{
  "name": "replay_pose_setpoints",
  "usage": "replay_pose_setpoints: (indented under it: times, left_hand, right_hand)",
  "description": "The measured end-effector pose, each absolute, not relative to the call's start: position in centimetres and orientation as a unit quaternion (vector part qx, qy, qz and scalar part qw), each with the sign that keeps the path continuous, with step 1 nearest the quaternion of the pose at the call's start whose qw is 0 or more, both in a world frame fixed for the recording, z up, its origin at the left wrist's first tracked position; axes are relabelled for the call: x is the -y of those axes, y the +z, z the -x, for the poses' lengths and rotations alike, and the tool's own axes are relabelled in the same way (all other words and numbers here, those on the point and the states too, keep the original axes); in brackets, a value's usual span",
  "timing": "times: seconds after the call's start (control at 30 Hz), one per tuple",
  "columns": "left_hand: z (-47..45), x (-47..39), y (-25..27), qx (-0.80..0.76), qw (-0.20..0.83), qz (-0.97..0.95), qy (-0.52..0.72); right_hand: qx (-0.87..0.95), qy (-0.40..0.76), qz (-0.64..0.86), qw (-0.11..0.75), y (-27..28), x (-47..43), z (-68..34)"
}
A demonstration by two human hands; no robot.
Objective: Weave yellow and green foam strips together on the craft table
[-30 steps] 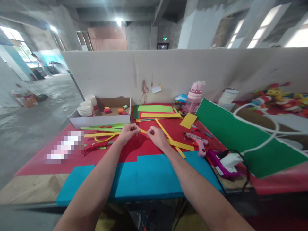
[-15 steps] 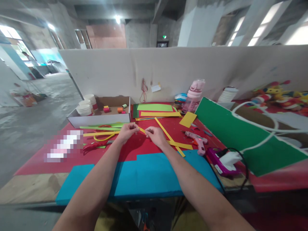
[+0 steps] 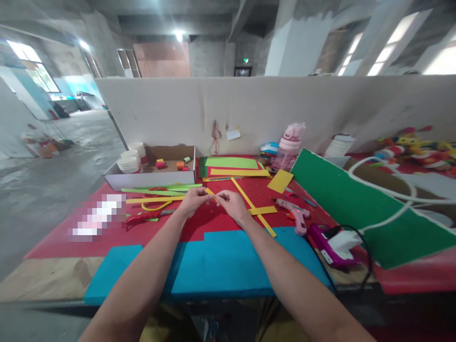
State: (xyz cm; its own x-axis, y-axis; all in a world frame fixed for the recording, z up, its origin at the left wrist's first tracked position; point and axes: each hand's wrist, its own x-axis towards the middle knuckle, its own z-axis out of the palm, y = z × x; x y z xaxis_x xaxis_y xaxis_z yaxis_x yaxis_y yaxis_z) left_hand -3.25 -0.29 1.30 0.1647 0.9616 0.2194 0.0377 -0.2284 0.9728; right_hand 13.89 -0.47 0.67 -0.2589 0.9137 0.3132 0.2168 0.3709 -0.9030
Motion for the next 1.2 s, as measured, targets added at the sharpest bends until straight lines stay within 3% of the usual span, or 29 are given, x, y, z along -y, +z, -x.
replay_pose_setpoints:
  times: [0.4,0.8,1.2]
  left_hand:
    - [3.5,0.6,2.0,-0.396,0.508,-0.562,0.518]
    - [4.2,0.3,2.0,-0.398,0.483,-0.559,0.543]
    - [4.4,0.0,1.7,-0.398,0.483,-0.556,0.547]
  right_hand:
    - [0.71,0.392,0.395,0.432,1.2,0.8,-13.9]
    - [0.794,0.248,0.404,0.381,2.1,1.0,-14.7]
    - [0.783,0.265,0.418,0.378,2.0,1.3,-14.4]
